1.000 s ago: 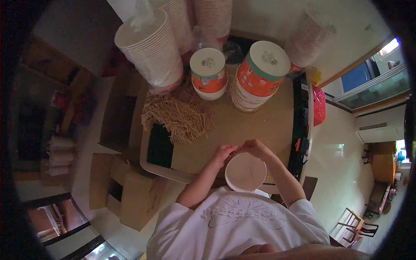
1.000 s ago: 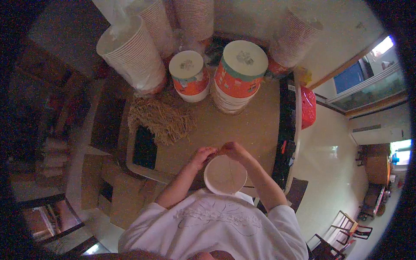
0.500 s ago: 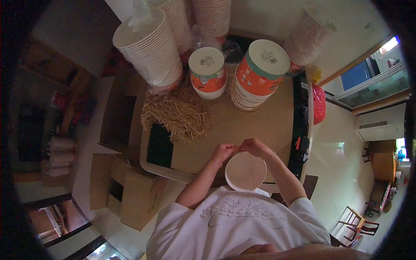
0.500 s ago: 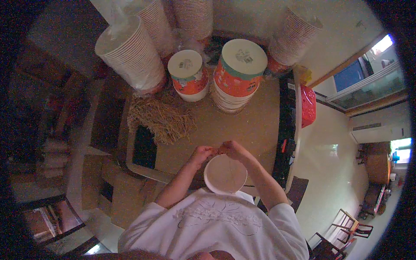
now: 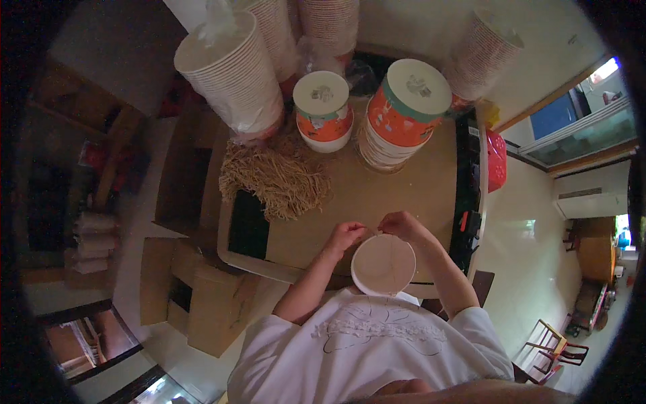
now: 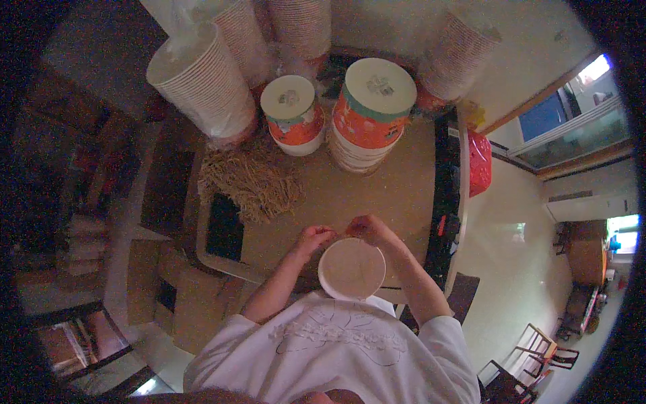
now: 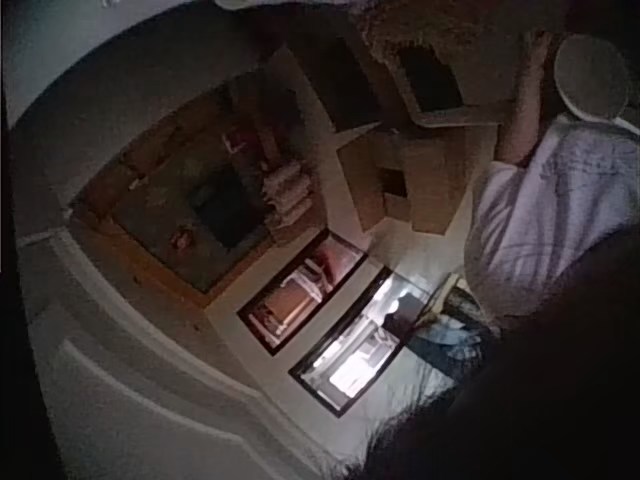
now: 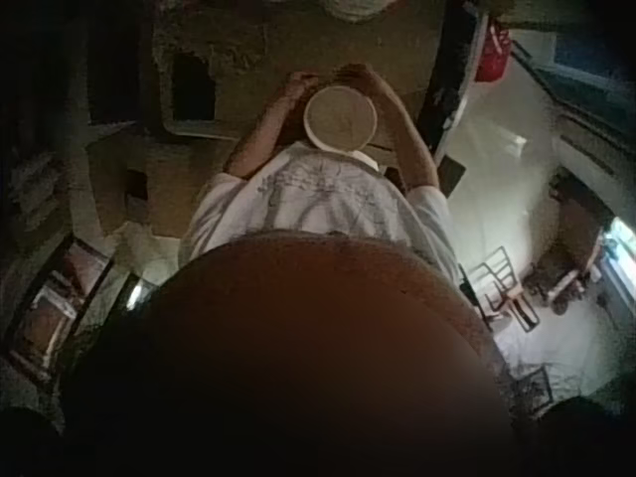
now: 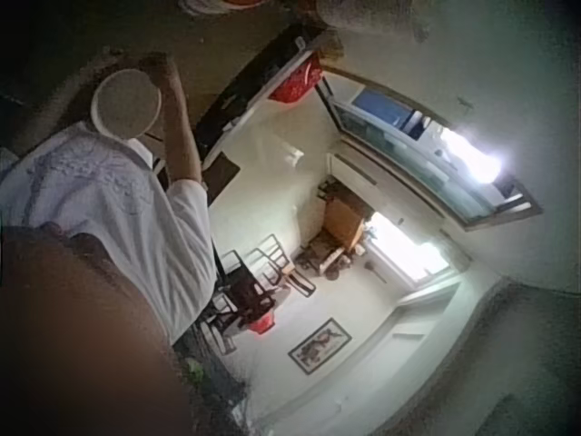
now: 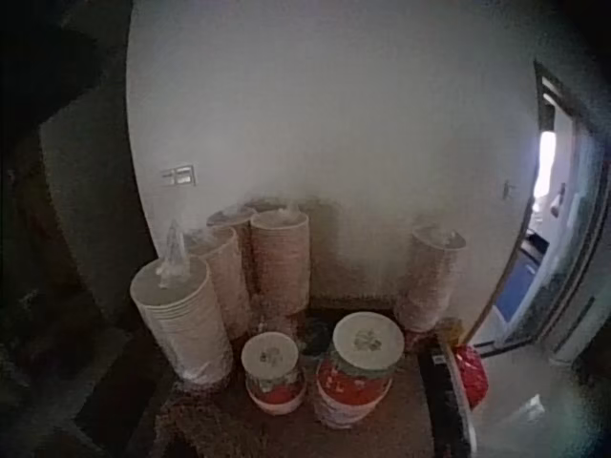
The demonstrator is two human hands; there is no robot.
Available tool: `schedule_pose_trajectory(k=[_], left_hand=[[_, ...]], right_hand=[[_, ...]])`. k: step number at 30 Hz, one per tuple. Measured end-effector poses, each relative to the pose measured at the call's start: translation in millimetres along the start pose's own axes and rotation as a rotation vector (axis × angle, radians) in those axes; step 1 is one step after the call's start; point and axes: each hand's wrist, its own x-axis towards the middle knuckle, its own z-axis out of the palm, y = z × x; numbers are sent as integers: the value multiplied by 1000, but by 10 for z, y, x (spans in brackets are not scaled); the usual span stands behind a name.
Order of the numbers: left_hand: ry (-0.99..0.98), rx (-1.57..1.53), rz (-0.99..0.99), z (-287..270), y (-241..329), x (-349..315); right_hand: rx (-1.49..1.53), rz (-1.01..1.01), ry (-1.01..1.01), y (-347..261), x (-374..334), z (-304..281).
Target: Packing paper containers with shredded material in a manufacturing environment.
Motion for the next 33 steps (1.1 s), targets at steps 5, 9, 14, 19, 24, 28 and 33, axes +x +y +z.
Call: schedule_pose_trajectory(k=[5, 9, 14, 19, 24, 28, 33], left_hand=[[-8, 41, 41, 69, 123, -64], [-9, -47, 28, 93, 166, -88], [8, -35, 17, 94, 155, -88], [-25, -231, -111, 97, 155, -104], [-49, -231, -142, 22, 18, -15], [-56, -187, -158, 65, 147, -76], [-62, -95, -90, 60, 168, -104]], right_hand=[[241, -131, 87, 169, 89, 86], [131, -145, 47, 79, 78, 148], [-73, -44, 99, -214, -40, 163], [-81, -174, 168, -220, -67, 177], [-135, -231, 201, -181, -41, 204], [-269, -278, 244, -241, -59, 200], [-304, -207, 244, -307, -70, 207]])
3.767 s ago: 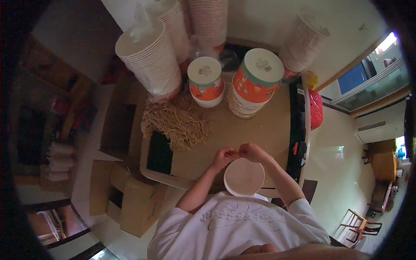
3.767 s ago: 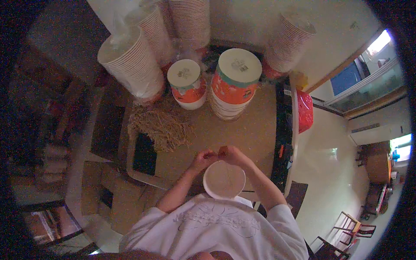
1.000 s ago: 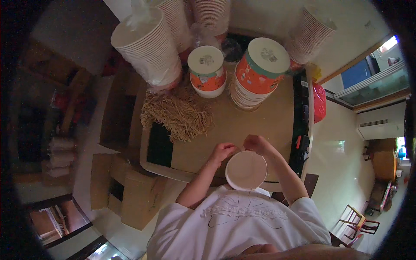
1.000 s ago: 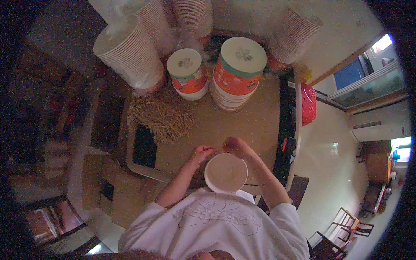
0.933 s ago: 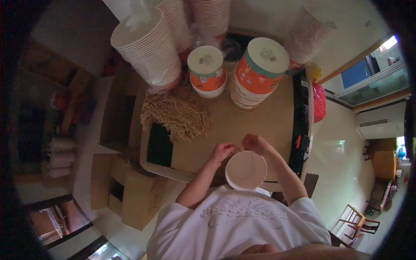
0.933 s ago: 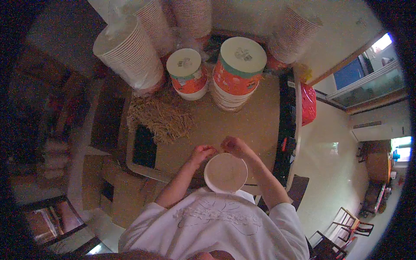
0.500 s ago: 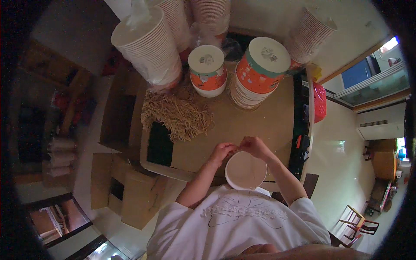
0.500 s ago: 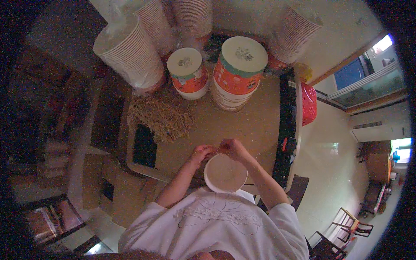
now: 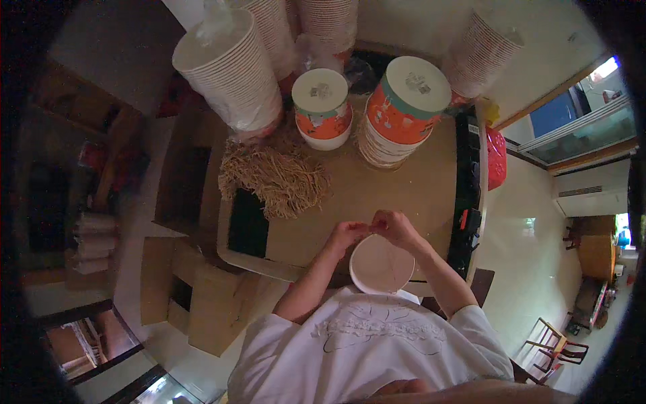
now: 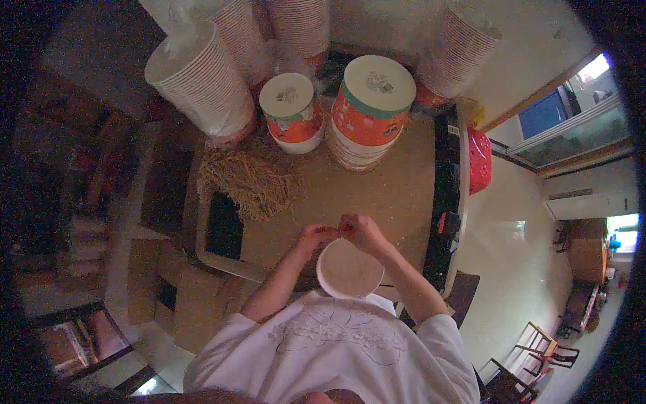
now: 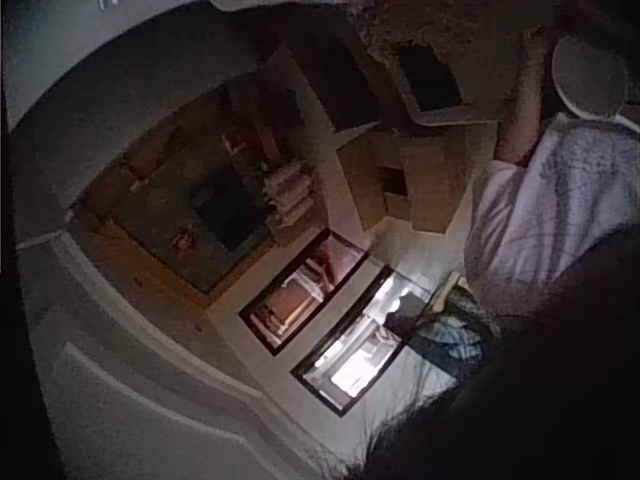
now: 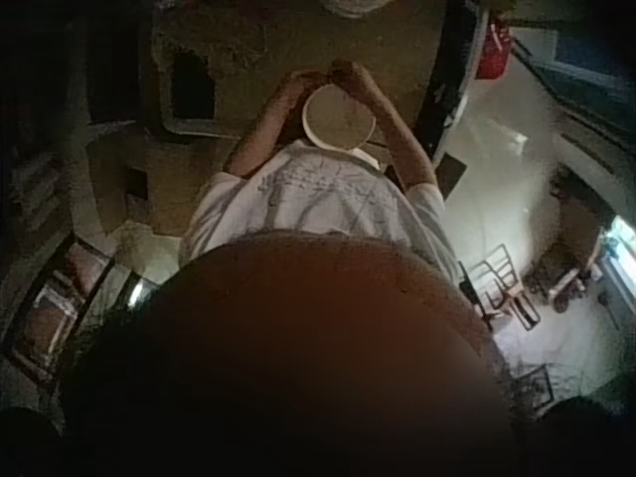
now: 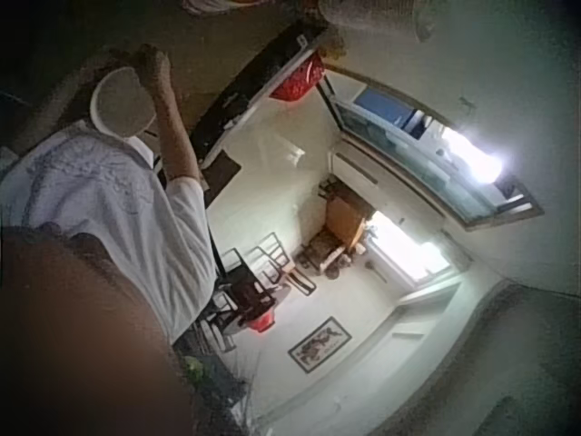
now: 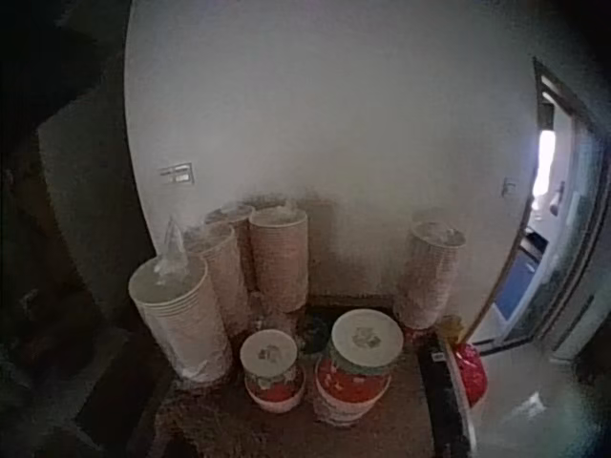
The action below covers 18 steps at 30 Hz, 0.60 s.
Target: Packing paper containers with shredded material in a manufacturing environment.
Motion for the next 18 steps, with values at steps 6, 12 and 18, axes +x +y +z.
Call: schedule_pose_trajectory(k=[6, 12, 18], left_hand=[[93, 71, 131, 63, -28, -19], [85, 95, 148, 51, 61, -78], [47, 90, 157, 73, 129, -92]], right_hand=[[114, 61, -48, 135, 15, 50], [240, 139, -92, 322, 60, 109], [231, 133, -113, 287, 80, 87]])
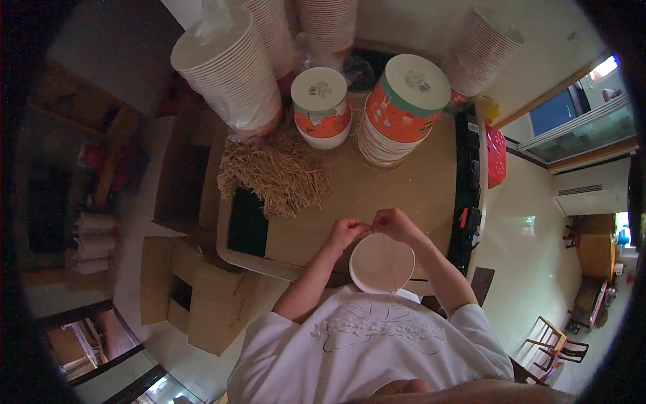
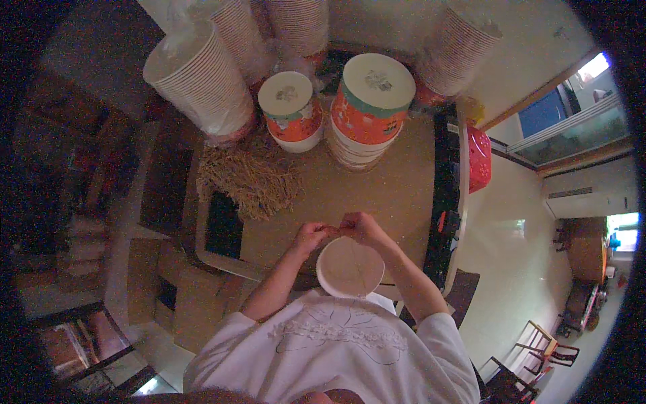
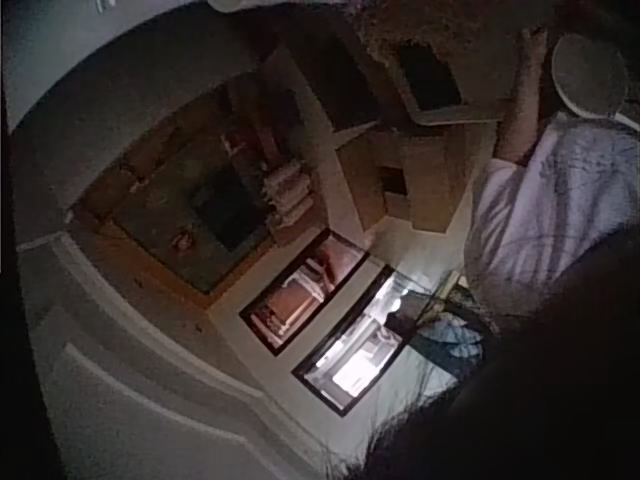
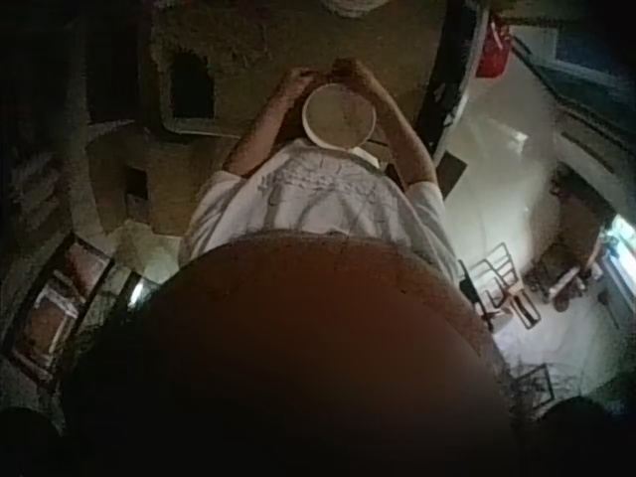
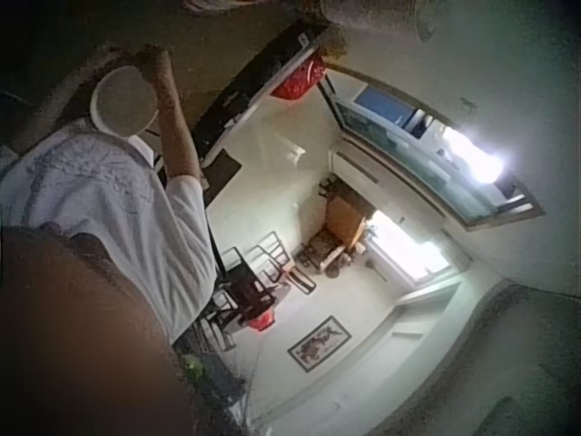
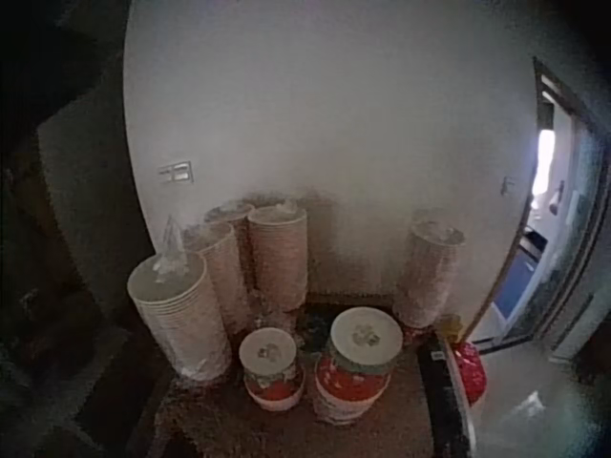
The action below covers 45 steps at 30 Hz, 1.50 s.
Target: Packing paper containers with shredded material in a manufacturing environment.
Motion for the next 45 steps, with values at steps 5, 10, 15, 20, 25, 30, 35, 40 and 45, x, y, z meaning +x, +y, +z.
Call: schedule_pose_trajectory(k=[5, 10, 15, 20, 25, 30, 35, 40, 45], left_hand=[[36, 23, -45, -8, -27, 18], [36, 205, -32, 102, 274, -70], [-26, -117, -63, -96, -189, 76], [-8, -92, -106, -65, -147, 107], [21, -94, -67, -6, -87, 50], [-15, -98, -73, -5, -46, 10], [-38, -141, -98, -14, -12, 22], [22, -23, -65, -33, -47, 72], [-33, -108, -92, 0, -31, 21]], right_hand=[[-35, 2, 4, -28, 1, 14], [-147, -13, 73, -230, -144, -126], [271, -709, 835, -1995, -1191, -525], [297, -1310, 842, -2395, -1897, -953], [480, -1455, 579, -2435, -1931, -1000], [484, -1370, 364, -2485, -1888, -1079], [515, -1292, 166, -2517, -1764, -1040], [524, -1221, 0, -2511, -1749, -1020], [753, -1082, -257, -2110, -2233, -1234]])
